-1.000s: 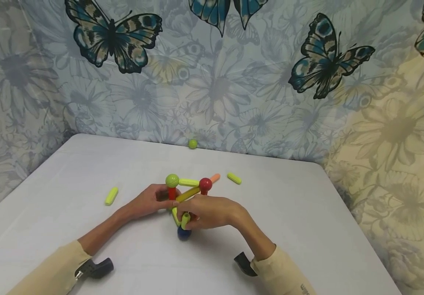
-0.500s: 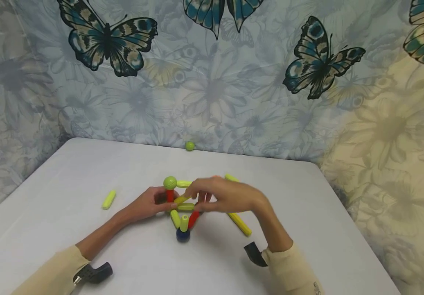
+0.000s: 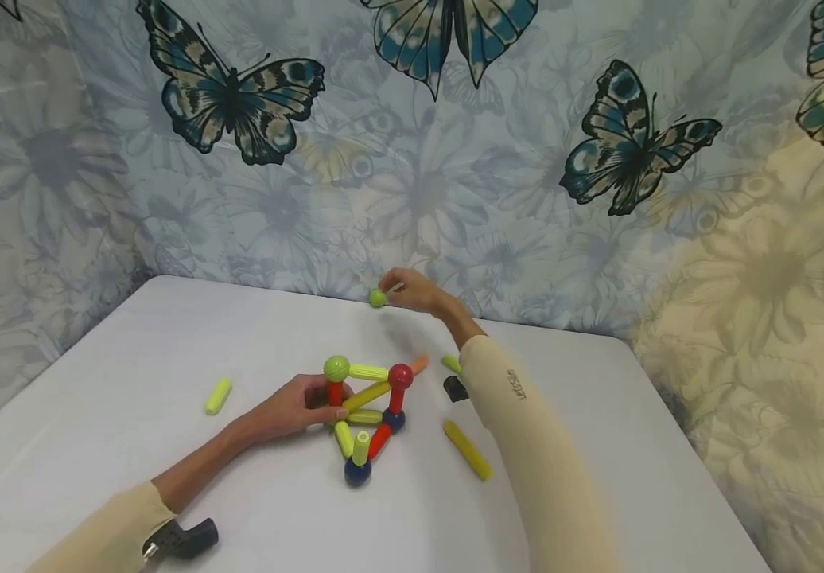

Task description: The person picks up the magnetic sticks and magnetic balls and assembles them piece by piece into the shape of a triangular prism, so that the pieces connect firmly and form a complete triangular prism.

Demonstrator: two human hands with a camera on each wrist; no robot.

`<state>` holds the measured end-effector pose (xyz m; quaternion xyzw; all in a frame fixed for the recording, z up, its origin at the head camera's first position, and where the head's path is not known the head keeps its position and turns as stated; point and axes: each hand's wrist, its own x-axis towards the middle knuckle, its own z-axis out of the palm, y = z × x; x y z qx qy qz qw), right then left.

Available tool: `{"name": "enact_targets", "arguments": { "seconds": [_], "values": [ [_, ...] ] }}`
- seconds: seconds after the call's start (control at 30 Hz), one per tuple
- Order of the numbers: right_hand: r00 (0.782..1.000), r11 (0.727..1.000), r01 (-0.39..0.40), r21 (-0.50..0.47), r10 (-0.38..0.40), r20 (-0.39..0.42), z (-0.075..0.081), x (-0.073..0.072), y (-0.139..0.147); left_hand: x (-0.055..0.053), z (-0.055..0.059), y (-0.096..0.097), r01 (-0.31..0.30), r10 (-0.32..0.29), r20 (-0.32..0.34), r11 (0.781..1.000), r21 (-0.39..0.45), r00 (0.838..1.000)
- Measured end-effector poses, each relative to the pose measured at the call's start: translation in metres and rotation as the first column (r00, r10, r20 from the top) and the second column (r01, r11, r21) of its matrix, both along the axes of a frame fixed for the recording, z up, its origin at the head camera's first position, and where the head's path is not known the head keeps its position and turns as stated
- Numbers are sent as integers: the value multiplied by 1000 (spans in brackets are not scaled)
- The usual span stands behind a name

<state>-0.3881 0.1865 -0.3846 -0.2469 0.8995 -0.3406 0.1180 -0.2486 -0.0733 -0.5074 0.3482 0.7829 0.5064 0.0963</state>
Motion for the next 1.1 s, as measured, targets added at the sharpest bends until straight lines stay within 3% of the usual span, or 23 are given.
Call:
{"name": "enact_targets", "arguments": {
  "seconds": [0.1, 0.2, 0.4, 0.57, 0.67, 0.83, 0.97, 1.1],
  "values": [
    [996, 988, -8, 157, 22, -90, -21, -8, -5, 4, -1, 3, 13, -13, 16, 1000, 3, 1000],
    [981, 950, -7, 313, 67, -181, -34, -7, -2, 7, -2, 9, 29, -29, 29, 1000, 12, 999],
    [973, 932, 62, 357, 24, -230, -45, -4, 2, 9, -1, 10, 17, -18, 31, 1000, 9, 999],
    [973, 905, -1, 425, 98, -207, -42, -6, -1, 4, 1, 4, 6, -6, 14, 1000, 0, 1000],
    [980, 920, -4, 391, 82, -183, -41, -7, -3, 4, 2, 2, 2, -2, 21, 1000, 1, 1000],
    [976, 938, 27, 347, 51, -214, -35, 2, -1, 3, 2, 1, -9, 9, 20, 1000, -4, 1000],
    [965, 967, 45, 251, 22, -260, -23, 21, 8, 1, 1, 1, -2, 2, 19, 1000, -4, 1000],
    [948, 990, 52, 129, -9, -317, 1, 52, 17, 1, -1, -2, -10, 10, 8, 1000, -9, 1000]
  ]
}}
